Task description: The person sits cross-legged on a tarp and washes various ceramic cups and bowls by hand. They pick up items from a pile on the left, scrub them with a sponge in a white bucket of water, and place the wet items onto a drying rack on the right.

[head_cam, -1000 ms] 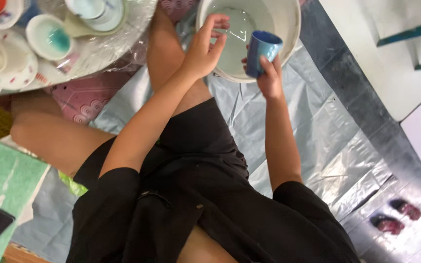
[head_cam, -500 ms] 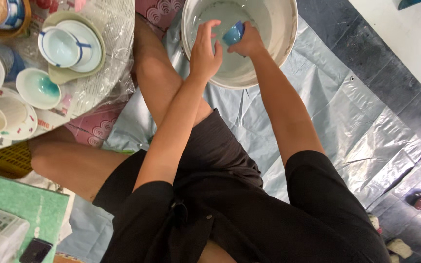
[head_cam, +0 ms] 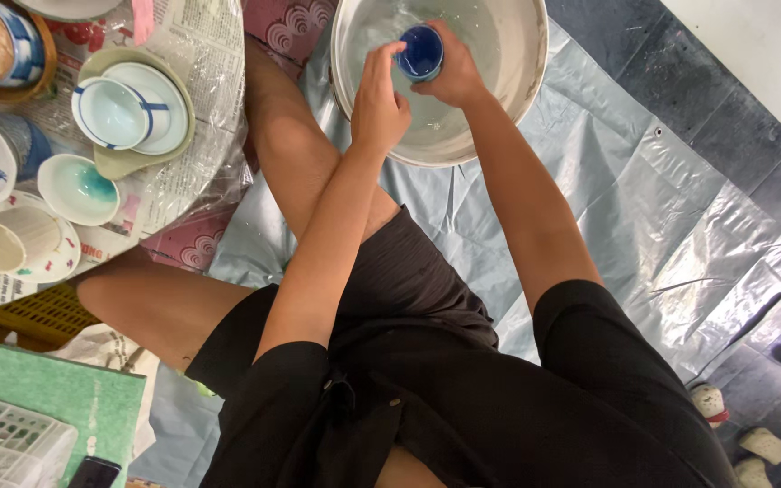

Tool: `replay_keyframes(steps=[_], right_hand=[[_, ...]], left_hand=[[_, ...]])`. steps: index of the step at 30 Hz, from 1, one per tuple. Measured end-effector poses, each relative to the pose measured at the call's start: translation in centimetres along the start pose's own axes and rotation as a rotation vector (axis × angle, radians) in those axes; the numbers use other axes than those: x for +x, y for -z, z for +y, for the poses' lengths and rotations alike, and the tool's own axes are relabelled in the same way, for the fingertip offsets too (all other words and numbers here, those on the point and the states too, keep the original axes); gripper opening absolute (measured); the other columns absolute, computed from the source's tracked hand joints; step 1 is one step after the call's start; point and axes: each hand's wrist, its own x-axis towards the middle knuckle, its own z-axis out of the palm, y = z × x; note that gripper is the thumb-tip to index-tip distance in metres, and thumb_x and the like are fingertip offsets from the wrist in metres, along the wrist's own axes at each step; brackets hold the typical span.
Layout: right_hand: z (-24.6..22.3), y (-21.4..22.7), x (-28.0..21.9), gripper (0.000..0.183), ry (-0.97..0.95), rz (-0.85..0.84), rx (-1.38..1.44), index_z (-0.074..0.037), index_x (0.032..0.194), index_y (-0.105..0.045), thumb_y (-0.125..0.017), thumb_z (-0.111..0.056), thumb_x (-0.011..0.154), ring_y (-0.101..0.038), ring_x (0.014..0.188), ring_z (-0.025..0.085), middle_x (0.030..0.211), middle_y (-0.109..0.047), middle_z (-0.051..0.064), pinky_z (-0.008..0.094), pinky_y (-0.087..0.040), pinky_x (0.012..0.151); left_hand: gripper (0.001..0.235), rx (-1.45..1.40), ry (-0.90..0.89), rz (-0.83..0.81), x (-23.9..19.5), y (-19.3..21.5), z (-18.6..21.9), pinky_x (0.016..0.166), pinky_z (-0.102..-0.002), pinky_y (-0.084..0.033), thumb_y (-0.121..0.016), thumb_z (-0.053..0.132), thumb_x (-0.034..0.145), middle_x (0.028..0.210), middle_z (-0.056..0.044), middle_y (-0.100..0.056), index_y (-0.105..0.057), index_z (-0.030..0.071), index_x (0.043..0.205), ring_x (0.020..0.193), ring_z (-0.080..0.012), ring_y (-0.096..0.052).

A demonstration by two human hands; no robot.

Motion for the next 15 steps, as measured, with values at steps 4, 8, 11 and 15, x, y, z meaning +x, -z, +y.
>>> replay_keyframes(steps=[4,8,11,15], right_hand=[[-4.9,1.0,-1.4,0.090,0.067,0.055,0.056,-0.009,0.141,-0.048,-0.099,-0.010,0.067,-0.067,0.120,0.027,0.125,-0.069,0.009,0.037,-0.054,0.102],[-8.1,1.9,-3.6,0.087,0.069,0.039,0.163,-0.008,0.141,-0.047,-0.098,-0.010,0.070,-0.067,0.121,0.022,0.126,-0.067,0.008,0.036,-0.055,0.105],[-9.2,1.8,-5.2,0.088,0.005,0.017,0.292,-0.007,0.144,-0.043,-0.095,-0.008,0.073,-0.064,0.123,0.020,0.129,-0.064,0.008,0.035,-0.055,0.107],[-10.4,2.0,-6.8,0.091,-0.050,-0.053,0.537,-0.007,0.155,-0.036,-0.089,-0.001,0.081,-0.055,0.138,0.019,0.143,-0.054,0.010,0.038,-0.048,0.119]], left_hand=[[0.098,0.015,-0.057,-0.024,0.5,0.3,0.5,0.110,-0.043,-0.048,-0.068,-0.015,0.066,0.148,-0.015,-0.046,-0.031,0.010,0.153,0.138,-0.0408,-0.048],[0.103,0.062,0.087,-0.172,0.4,0.8,1.8,0.103,-0.042,-0.052,-0.077,-0.008,0.065,0.150,-0.012,-0.048,-0.030,0.014,0.155,0.135,-0.0383,-0.052],[0.096,0.004,0.051,-0.175,0.3,1.0,2.1,0.103,-0.042,-0.054,-0.085,-0.003,0.068,0.147,-0.010,-0.056,-0.038,0.016,0.150,0.132,-0.0364,-0.057],[0.091,-0.054,-0.064,-0.144,0.0,0.9,1.8,0.104,-0.040,-0.055,-0.092,0.003,0.069,0.141,-0.010,-0.062,-0.043,0.016,0.145,0.130,-0.0346,-0.061]])
